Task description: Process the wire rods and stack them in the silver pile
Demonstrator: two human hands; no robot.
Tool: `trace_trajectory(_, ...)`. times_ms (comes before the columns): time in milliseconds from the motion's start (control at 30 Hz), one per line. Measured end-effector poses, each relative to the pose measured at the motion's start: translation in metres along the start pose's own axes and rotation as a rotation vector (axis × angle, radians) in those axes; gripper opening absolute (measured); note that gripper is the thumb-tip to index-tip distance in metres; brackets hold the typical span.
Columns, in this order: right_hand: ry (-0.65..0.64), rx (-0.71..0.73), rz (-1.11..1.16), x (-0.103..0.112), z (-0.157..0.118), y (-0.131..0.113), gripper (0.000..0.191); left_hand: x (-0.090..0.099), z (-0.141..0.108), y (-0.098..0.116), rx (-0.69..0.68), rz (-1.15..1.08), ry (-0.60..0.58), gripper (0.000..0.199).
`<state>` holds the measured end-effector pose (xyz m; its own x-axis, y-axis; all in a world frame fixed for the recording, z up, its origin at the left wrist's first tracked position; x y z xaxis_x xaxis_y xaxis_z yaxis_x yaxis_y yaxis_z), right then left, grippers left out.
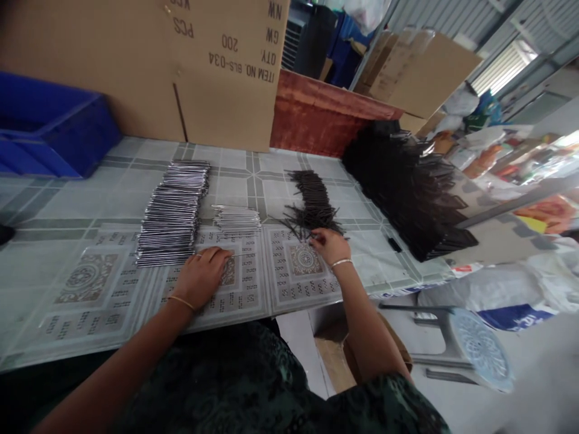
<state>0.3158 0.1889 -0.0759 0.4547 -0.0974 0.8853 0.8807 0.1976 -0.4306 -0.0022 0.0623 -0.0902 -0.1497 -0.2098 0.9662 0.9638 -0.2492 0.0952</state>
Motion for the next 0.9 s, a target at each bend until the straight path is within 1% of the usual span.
trace_trajectory(67, -0.019, 0.042, -0.032, 0.002, 0.005, -0.007, 0.037, 0.001, 0.0, -0.001, 0.01, -0.008, 0.031, 0.029)
trace_trajectory(100, 0.002, 0.069, -0.063, 0.005, 0.007, -0.011, 0.037, 0.001, 0.0, -0.001, 0.012, -0.01, 0.037, 0.029)
trace_trajectory(167, 0.047, 0.096, -0.16, 0.011, 0.012, -0.018, 0.031, 0.002, 0.0, -0.002, 0.022, -0.011, 0.043, 0.029)
trace_trajectory(200, 0.053, 0.082, -0.207, 0.012, 0.015, -0.02, 0.029, 0.003, 0.0, -0.002, 0.026, -0.012, 0.043, 0.029)
trace_trajectory(267, 0.066, -0.002, -0.235, 0.016, 0.02, -0.019, 0.028, 0.004, 0.0, -0.002, 0.03, -0.019, 0.048, 0.029)
trace_trajectory(333, 0.119, -0.068, -0.15, 0.019, 0.02, -0.022, 0.032, 0.005, 0.001, -0.002, 0.028, -0.041, 0.062, 0.029)
trace_trajectory(367, 0.14, -0.061, -0.071, 0.018, 0.018, -0.028, 0.035, 0.005, 0.001, -0.003, 0.028, -0.057, 0.069, 0.029)
trace_trajectory(400, 0.144, -0.026, 0.029, 0.014, 0.015, -0.037, 0.037, 0.005, 0.001, -0.004, 0.031, -0.074, 0.077, 0.029)
trace_trajectory(467, 0.072, 0.087, 0.257, -0.005, 0.002, -0.062, 0.038, 0.004, 0.0, -0.006, 0.037, -0.111, 0.089, 0.029)
trace_trajectory(533, -0.071, 0.187, 0.444, -0.031, -0.016, -0.089, 0.038, 0.004, 0.0, -0.008, 0.041, -0.148, 0.095, 0.028)
trace_trajectory(600, -0.209, 0.255, 0.508, -0.057, -0.035, -0.11, 0.037, 0.004, 0.0, -0.009, 0.049, -0.181, 0.1, 0.027)
trace_trajectory(667, -0.262, 0.287, 0.462, -0.073, -0.047, -0.118, 0.033, 0.004, 0.0, -0.01, 0.057, -0.21, 0.1, 0.026)
trace_trajectory(733, -0.252, 0.303, 0.364, -0.079, -0.053, -0.119, 0.031, 0.004, 0.0, -0.01, 0.066, -0.229, 0.098, 0.025)
trace_trajectory(800, -0.226, 0.351, 0.253, -0.076, -0.056, -0.118, 0.032, 0.004, 0.0, -0.01, 0.066, -0.236, 0.101, 0.025)
trace_trajectory(900, -0.178, 0.457, 0.038, -0.065, -0.059, -0.12, 0.032, 0.005, 0.0, -0.01, 0.056, -0.231, 0.111, 0.025)
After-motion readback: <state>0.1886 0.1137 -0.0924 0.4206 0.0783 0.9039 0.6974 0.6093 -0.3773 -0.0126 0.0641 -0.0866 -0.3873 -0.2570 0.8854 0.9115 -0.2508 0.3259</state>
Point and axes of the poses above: each hand's wrist, its own z-axis towards the middle knuckle, its own x-axis out of the back of the hand, y = z × x, the point moved 7 cm from there along z, towards the middle knuckle, and after that the axes turned 1 degree about -x, right-handed, at the moved point
